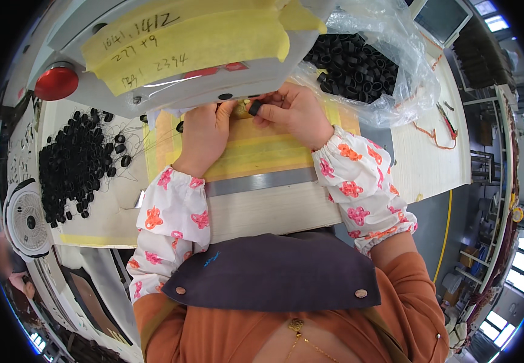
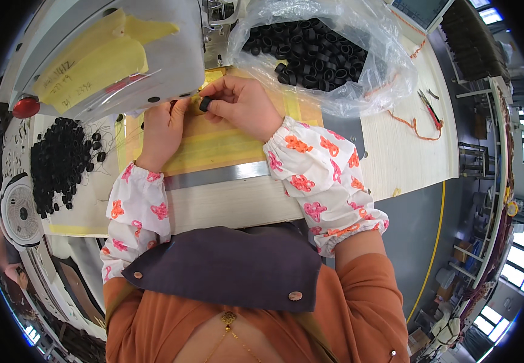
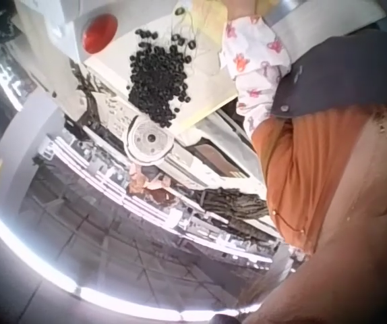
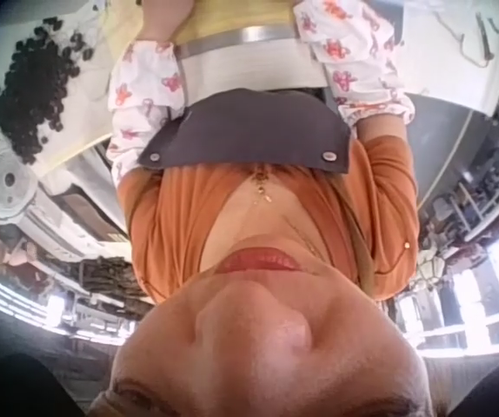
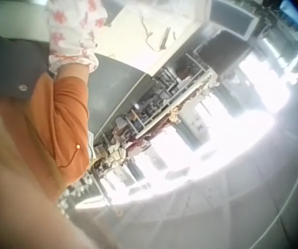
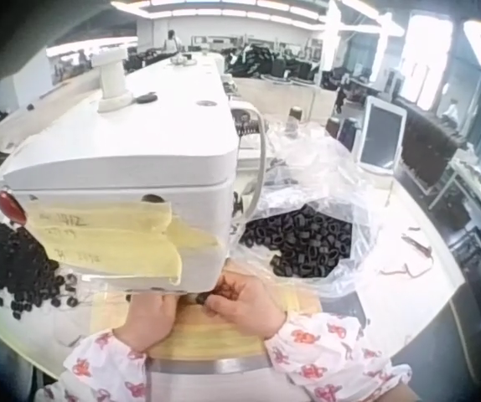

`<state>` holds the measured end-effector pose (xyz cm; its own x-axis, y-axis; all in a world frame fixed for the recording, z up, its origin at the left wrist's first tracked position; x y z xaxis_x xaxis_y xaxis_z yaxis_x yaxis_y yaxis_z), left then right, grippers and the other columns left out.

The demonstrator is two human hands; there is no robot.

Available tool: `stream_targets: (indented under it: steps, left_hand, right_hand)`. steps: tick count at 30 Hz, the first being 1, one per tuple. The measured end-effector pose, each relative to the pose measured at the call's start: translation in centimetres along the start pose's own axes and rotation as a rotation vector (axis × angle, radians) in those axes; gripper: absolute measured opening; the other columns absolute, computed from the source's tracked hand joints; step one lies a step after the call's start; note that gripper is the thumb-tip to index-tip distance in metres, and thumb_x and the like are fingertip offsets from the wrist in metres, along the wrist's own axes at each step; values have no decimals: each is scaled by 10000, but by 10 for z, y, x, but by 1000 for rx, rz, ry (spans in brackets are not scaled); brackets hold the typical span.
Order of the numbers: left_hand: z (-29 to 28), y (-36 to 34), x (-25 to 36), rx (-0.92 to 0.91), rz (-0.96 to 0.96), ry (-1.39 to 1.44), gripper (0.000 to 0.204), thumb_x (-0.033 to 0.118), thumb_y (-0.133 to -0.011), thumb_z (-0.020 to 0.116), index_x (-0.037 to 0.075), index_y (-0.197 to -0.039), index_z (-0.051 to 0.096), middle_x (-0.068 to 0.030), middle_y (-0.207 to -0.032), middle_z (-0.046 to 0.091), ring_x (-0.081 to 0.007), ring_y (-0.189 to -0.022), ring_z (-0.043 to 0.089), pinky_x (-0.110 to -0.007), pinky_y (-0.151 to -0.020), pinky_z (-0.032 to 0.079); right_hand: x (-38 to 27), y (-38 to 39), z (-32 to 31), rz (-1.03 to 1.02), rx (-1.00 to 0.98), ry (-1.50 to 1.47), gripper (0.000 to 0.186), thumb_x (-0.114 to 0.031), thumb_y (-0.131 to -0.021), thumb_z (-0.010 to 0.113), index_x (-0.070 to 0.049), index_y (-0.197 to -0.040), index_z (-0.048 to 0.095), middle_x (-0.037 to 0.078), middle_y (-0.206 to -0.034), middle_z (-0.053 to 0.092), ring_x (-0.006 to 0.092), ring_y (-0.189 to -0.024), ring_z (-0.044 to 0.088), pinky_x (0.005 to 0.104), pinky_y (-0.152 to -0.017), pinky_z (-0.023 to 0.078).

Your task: The person is using a sewing machine to join small fabric or leather components together.

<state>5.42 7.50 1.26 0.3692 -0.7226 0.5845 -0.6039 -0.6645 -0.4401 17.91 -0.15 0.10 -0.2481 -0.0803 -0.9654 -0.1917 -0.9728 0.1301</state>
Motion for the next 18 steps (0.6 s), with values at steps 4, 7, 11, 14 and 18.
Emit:
stream_targets:
  steps: [4,7,11,14,18]
  left_hand:
    - [2,13,-2,-218,-201,291,192,150,-785,602,43,-945,588,-95,-623,549,-190,-537,531,-292,-516,413]
    - [4,12,11,-318,-186,359,242,122,-738,649,53,-962,590,-51,-571,497,-113,-501,482,-247,-494,388]
    - [6,12,14,-347,-153,330,288,140,-705,679,64,-967,587,-34,-546,468,-109,-487,465,-249,-486,384]
    - [9,10,17,-356,-90,253,268,153,-722,666,59,-959,583,-38,-561,493,-122,-492,475,-257,-490,391]
    - [10,7,16,-340,-59,226,243,163,-733,655,51,-938,586,-49,-581,523,-138,-499,488,-262,-495,398]
  right_hand:
    - [-4,4,4,66,71,64,162,5,-769,537,47,-924,520,72,-737,594,111,-597,582,218,-523,484]
    - [-1,4,4,95,86,160,147,-8,-742,549,37,-874,504,70,-691,584,110,-540,573,225,-478,478]
    - [1,2,9,45,77,306,158,-9,-715,559,26,-855,495,69,-647,574,107,-511,568,225,-446,465]
    - [2,3,6,55,74,328,159,-13,-717,555,26,-859,496,72,-648,578,106,-510,568,227,-438,460]
    - [3,1,6,50,55,405,170,-30,-775,536,39,-926,500,63,-727,597,88,-559,578,202,-487,468]
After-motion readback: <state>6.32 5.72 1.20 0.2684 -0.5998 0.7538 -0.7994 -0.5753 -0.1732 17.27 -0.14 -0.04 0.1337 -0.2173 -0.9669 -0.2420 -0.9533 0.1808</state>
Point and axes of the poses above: each hand's wrist, its own y-axis away from the middle knuckle, its own z-axis out of the palm, x = y × z, the point moved 6 cm from there along -y, towards the middle knuckle
